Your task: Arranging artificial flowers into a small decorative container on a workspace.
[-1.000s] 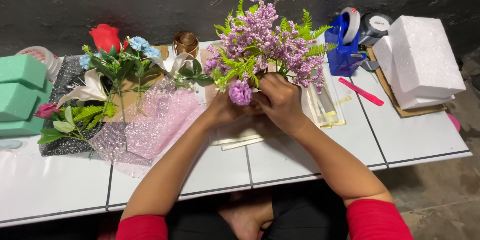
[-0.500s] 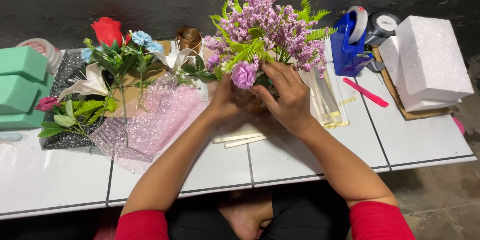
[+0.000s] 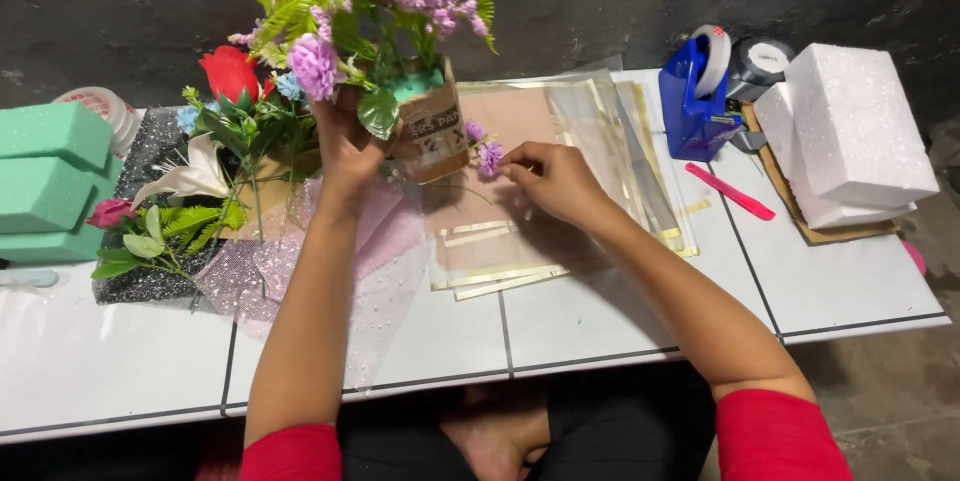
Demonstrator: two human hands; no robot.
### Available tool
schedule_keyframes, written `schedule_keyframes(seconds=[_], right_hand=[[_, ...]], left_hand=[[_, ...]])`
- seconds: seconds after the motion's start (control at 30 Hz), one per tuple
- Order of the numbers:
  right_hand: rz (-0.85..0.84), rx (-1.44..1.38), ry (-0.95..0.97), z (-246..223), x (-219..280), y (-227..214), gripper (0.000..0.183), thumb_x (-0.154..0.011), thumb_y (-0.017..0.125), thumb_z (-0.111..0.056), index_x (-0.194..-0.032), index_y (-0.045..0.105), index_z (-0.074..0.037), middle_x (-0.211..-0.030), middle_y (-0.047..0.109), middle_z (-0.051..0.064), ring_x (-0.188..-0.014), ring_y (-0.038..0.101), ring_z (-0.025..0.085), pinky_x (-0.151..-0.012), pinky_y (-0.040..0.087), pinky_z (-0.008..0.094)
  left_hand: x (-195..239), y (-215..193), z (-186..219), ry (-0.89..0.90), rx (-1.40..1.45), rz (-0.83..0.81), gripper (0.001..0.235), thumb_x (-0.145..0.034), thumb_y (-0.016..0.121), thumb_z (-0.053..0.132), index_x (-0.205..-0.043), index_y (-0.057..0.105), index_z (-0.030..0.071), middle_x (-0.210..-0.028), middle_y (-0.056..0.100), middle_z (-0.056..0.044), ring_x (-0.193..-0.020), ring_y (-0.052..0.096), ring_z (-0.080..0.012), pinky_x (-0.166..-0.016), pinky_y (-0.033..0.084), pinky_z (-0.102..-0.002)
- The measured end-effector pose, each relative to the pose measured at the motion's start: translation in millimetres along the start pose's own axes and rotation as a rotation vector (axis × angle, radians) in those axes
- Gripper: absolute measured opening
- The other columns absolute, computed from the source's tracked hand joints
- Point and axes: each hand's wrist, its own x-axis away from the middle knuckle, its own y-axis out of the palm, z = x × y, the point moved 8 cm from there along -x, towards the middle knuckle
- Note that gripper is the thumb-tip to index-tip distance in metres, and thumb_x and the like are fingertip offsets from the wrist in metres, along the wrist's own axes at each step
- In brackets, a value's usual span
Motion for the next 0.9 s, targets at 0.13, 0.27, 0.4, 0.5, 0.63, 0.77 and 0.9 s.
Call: schedule_keyframes(seconds=[0.13, 0.27, 0.4, 0.5, 0.63, 0.77, 0.9], right_hand=[[-0.199, 0.173, 0.074, 24.4, -19.3, 45.6, 0.017, -0.093, 0.070, -0.021, -0.107, 0.079, -0.016, -0.090, 0.079, 0.011, -0.082, 0.077, 0.031, -0.076, 0.059, 0.042], [-0.048, 0.439, -0.185, 3.4, -21.6, 53.4, 0.016, -0.094, 0.070, -0.028, -0.110, 0.071, -0.027, -0.089, 0.067, 0.003, -0.086, 0.071, 0.029, -0.070, 0.059, 0.041], [0.035, 0.659, -0.328, 10.8, -31.1, 59.9, 0.029, -0.082, 0.079, -0.027, -0.104, 0.065, -0.012, -0.104, 0.052, 0.008, -0.102, 0.056, 0.034, -0.072, 0.057, 0.045], [0.123, 0.547, -0.364, 4.7, -30.3, 32.5, 0.019, -0.081, 0.081, -0.016, -0.092, 0.067, -0.012, -0.105, 0.053, 0.008, -0.101, 0.056, 0.035, -0.075, 0.055, 0.045], [0.274, 0.282, -0.460, 25.7, -32.4, -20.6, 0.026, -0.078, 0.083, -0.001, -0.093, 0.068, -0.016, -0.116, 0.050, 0.008, -0.107, 0.061, 0.033, -0.094, 0.053, 0.041], [0.281, 0.273, -0.452, 45.3, -26.2, -46.4, 0.029, -0.075, 0.083, 0.003, -0.092, 0.071, -0.017, -0.120, 0.051, 0.008, -0.110, 0.064, 0.033, -0.097, 0.053, 0.044], [0.153, 0.302, -0.316, 53.7, -18.5, -54.7, 0.047, -0.078, 0.077, 0.008, -0.112, 0.075, -0.024, -0.140, 0.047, 0.011, -0.131, 0.050, 0.041, -0.112, 0.043, 0.047]], left_hand=[[8.0, -8.1, 4.0, 0.011, -0.092, 0.056, 0.108, -0.090, 0.074, -0.018, -0.161, 0.011, 0.034, -0.152, 0.050, -0.012, -0.135, 0.054, -0.0311, -0.113, 0.049, -0.049], [14.2, -10.1, -3.1, 0.037, -0.086, 0.055, 0.104, -0.089, 0.064, -0.021, -0.162, 0.011, 0.031, -0.153, 0.049, -0.013, -0.139, 0.050, -0.0304, -0.115, 0.045, -0.051], [14.5, -13.2, -6.7, 0.068, -0.081, 0.065, 0.103, -0.089, 0.065, -0.020, -0.162, 0.012, 0.030, -0.156, 0.046, -0.013, -0.141, 0.048, -0.0303, -0.116, 0.043, -0.051], [13.5, -23.4, -5.4, 0.085, -0.066, 0.070, 0.102, -0.090, 0.064, -0.019, -0.162, 0.011, 0.030, -0.155, 0.046, -0.013, -0.140, 0.047, -0.0286, -0.115, 0.043, -0.050], [12.1, -22.8, 0.7, 0.039, -0.018, 0.096, 0.106, -0.090, 0.065, -0.021, -0.163, 0.009, 0.034, -0.155, 0.044, -0.012, -0.140, 0.047, -0.0253, -0.116, 0.045, -0.043], [25.0, -18.0, -17.9, 0.019, 0.026, 0.131, 0.104, -0.091, 0.067, -0.016, -0.161, 0.008, 0.033, -0.151, 0.039, -0.008, -0.135, 0.043, -0.0173, -0.115, 0.045, -0.039], [48.7, 0.8, -33.4, -0.092, 0.024, 0.201, 0.107, -0.086, 0.066, -0.013, -0.163, 0.005, 0.030, -0.160, 0.036, -0.013, -0.143, 0.043, -0.0267, -0.117, 0.042, -0.045]])
